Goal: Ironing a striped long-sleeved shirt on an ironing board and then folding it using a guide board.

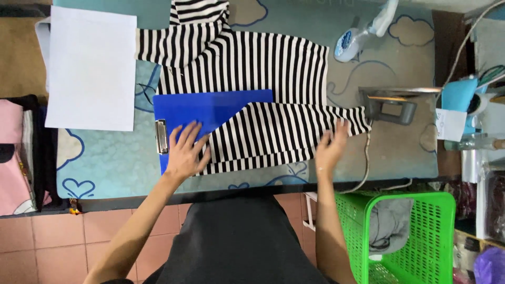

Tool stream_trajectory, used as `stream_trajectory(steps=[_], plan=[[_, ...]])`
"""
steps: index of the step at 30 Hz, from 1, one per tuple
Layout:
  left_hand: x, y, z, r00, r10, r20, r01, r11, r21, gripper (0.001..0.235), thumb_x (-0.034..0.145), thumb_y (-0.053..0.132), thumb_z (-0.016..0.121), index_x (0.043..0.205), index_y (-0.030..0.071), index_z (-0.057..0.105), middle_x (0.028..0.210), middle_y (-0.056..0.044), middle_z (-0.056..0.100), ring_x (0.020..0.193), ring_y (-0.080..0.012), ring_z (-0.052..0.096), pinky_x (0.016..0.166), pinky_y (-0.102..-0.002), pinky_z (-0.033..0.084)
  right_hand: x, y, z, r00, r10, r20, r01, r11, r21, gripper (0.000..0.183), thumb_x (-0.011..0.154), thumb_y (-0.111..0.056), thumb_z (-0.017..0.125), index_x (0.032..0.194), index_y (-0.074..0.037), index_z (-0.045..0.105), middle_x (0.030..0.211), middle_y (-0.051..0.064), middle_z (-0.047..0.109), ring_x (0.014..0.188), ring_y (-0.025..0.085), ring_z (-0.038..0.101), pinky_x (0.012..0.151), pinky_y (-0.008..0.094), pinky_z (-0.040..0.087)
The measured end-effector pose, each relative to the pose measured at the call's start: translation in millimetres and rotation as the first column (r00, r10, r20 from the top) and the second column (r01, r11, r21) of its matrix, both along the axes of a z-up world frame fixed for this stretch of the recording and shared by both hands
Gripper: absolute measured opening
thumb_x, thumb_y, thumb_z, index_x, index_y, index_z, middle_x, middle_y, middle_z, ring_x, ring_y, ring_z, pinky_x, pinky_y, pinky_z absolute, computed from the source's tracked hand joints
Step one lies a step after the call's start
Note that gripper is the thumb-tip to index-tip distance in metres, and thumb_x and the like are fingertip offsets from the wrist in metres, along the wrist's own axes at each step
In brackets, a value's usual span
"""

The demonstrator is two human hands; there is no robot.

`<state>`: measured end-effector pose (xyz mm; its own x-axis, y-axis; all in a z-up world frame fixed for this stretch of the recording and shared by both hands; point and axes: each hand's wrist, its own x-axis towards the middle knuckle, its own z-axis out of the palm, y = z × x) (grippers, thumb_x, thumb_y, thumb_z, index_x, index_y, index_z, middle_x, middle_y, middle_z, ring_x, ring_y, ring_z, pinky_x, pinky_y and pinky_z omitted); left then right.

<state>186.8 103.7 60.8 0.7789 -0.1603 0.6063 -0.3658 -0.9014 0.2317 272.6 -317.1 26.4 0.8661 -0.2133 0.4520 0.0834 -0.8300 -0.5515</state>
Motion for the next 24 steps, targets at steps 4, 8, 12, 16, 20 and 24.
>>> stream_trajectory(steps=[4, 8, 12, 16, 20, 24], plan=[[85.7, 32.2, -29.9, 0.991, 0.135, 0.014, -0.134, 0.99, -0.038, 0.032, 0.085, 0.013, 0.071, 0.117, 0.007, 0.07, 0.129, -0.021, 0.06, 0.131, -0.0363, 0.055, 0.106, -0.052, 0.038, 9.5, 29.6, -7.2, 0.946, -0.114, -0.303, -0.018, 0.915, -0.402, 0.043, 0.11, -0.033, 0.05, 0.149, -0.017, 0.053, 0.154, 0.017, 0.047, 0.129, 0.052, 0.051, 0.102, 0.073, 0.038], [185.1, 68.6, -49.9, 0.932, 0.348, -0.105, -0.351, 0.936, -0.012, 0.062, 0.076, 0.012, 0.083, 0.133, 0.006, 0.062, 0.138, -0.022, 0.056, 0.135, -0.0377, 0.049, 0.11, -0.053, 0.037, 63.4, 71.0, 25.5, 0.966, -0.033, -0.258, -0.065, 0.93, -0.363, 0.033, 0.108, -0.023, 0.056, 0.139, -0.014, 0.06, 0.146, 0.019, 0.056, 0.128, 0.047, 0.056, 0.103, 0.07, 0.028], [257.8, 67.6, -13.3, 0.773, 0.236, -0.589, -0.224, 0.97, 0.094, 0.091, 0.088, 0.025, 0.081, 0.163, 0.013, 0.03, 0.164, -0.018, 0.037, 0.155, -0.0299, 0.027, 0.126, -0.055, 0.012, 138.2, 124.1, 69.9, 0.872, 0.371, -0.321, -0.402, 0.915, -0.034, 0.032, 0.104, 0.003, 0.053, 0.135, 0.002, 0.059, 0.145, 0.031, 0.051, 0.134, 0.045, 0.051, 0.108, 0.054, 0.044], [317.1, 73.3, -60.7, 0.671, 0.271, -0.69, -0.204, 0.962, 0.179, 0.107, 0.083, 0.037, 0.083, 0.166, 0.026, 0.016, 0.161, -0.013, 0.044, 0.154, -0.0263, 0.03, 0.125, -0.061, 0.002, 214.3, 138.7, 70.9, 0.811, 0.429, -0.397, -0.479, 0.877, -0.033, 0.035, 0.104, 0.004, 0.048, 0.138, 0.0, 0.055, 0.154, 0.029, 0.041, 0.139, 0.046, 0.044, 0.109, 0.055, 0.045], [342.0, 84.4, -99.3, 0.675, 0.351, -0.649, -0.237, 0.936, 0.259, 0.06, 0.077, 0.059, 0.076, 0.126, 0.028, 0.063, 0.111, -0.002, 0.071, 0.112, -0.0264, 0.062, 0.103, -0.056, 0.032, 269.1, 118.1, 37.7, 0.759, 0.317, -0.569, -0.469, 0.872, -0.141, 0.054, 0.098, -0.007, 0.063, 0.148, -0.01, 0.043, 0.15, 0.022, 0.043, 0.127, 0.047, 0.056, 0.099, 0.062, 0.05], [300.8, 95.9, -59.3, 0.836, 0.272, -0.477, -0.293, 0.956, 0.032, 0.04, 0.072, 0.055, 0.081, 0.097, 0.024, 0.076, 0.082, -0.002, 0.074, 0.089, -0.0292, 0.071, 0.081, -0.049, 0.048, 302.1, 88.9, -19.3, 0.789, 0.246, -0.563, -0.471, 0.831, -0.297, 0.034, 0.097, -0.028, 0.07, 0.129, -0.016, 0.065, 0.123, 0.007, 0.061, 0.106, 0.037, 0.069, 0.083, 0.052, 0.056]])
